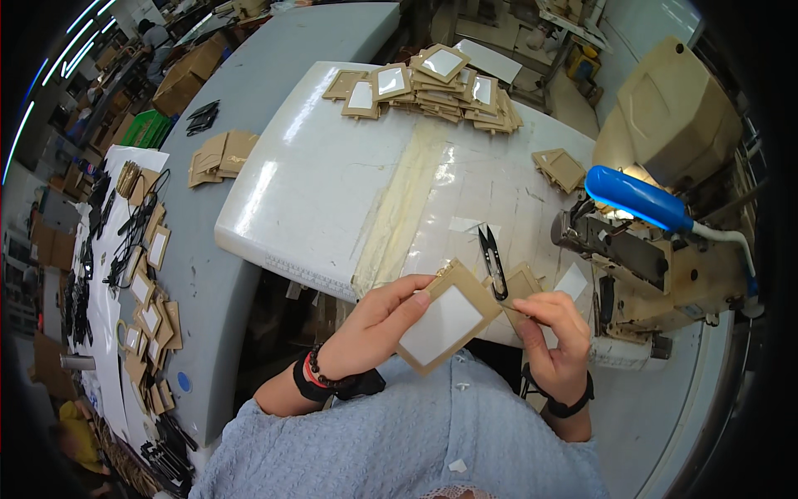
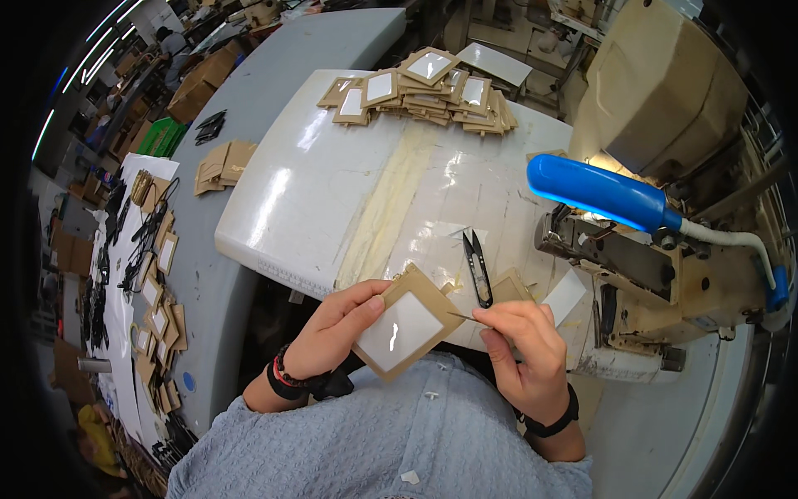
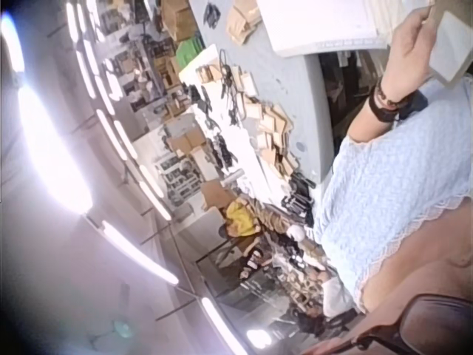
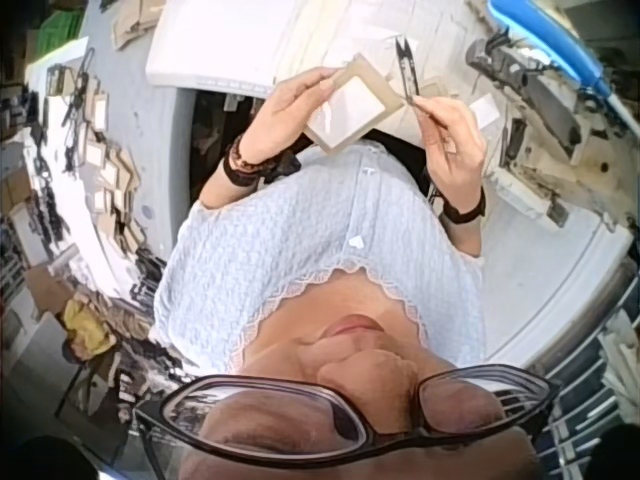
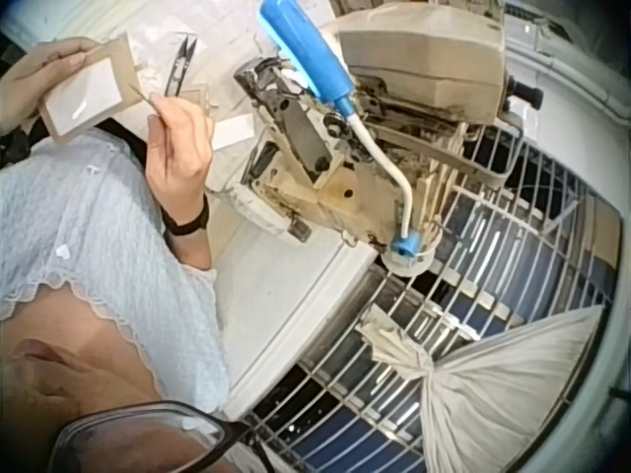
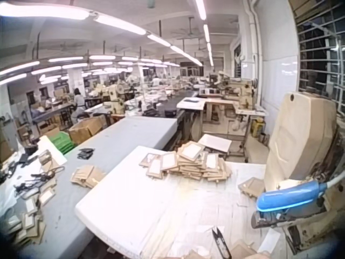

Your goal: The person assembles small cardboard cardholders by inserting a white card into a slot and securing a metal clasp. They use a small tool to adjust the clasp and a utility knife to trim excess material from the cardboard. The finished items are stacked on the table.

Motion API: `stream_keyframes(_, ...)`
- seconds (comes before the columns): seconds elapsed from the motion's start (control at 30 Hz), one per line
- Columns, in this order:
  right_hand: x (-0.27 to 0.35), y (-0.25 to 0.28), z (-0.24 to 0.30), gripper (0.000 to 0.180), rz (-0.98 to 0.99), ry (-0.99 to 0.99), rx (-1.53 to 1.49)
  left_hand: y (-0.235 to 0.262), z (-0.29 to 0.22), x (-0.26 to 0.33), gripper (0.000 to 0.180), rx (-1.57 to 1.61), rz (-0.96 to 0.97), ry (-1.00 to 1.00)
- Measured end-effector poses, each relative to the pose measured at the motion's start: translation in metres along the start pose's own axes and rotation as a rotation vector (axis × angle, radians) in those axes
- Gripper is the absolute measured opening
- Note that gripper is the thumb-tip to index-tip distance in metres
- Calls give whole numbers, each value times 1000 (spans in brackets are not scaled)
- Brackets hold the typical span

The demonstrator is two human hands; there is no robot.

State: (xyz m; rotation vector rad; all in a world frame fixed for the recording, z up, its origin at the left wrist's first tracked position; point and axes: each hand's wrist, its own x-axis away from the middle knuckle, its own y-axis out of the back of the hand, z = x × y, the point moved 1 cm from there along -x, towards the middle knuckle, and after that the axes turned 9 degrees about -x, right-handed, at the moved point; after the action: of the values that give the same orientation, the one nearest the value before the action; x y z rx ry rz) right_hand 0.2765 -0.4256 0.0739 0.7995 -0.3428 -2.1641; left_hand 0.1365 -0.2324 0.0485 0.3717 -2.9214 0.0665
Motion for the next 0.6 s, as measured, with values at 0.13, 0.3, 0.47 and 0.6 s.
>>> stream_keyframes(0.13, 0, -1, -2, 23, -28, 24, 25, 0, 1, -1, 36, 47, -12, -4)
stream_keyframes(0.3, -1, 1, 1, 21, -39, 17, 44, 0, 2, 0, 36, 58, 6, 8)
stream_keyframes(0.47, 0, 2, 0, 20, -50, 1, 43, 0, 4, -1, 36, 53, 2, 27)
stream_keyframes(0.6, 1, 3, -2, 19, -58, -9, 48, -1, 6, -2, 36, 71, -3, 33)
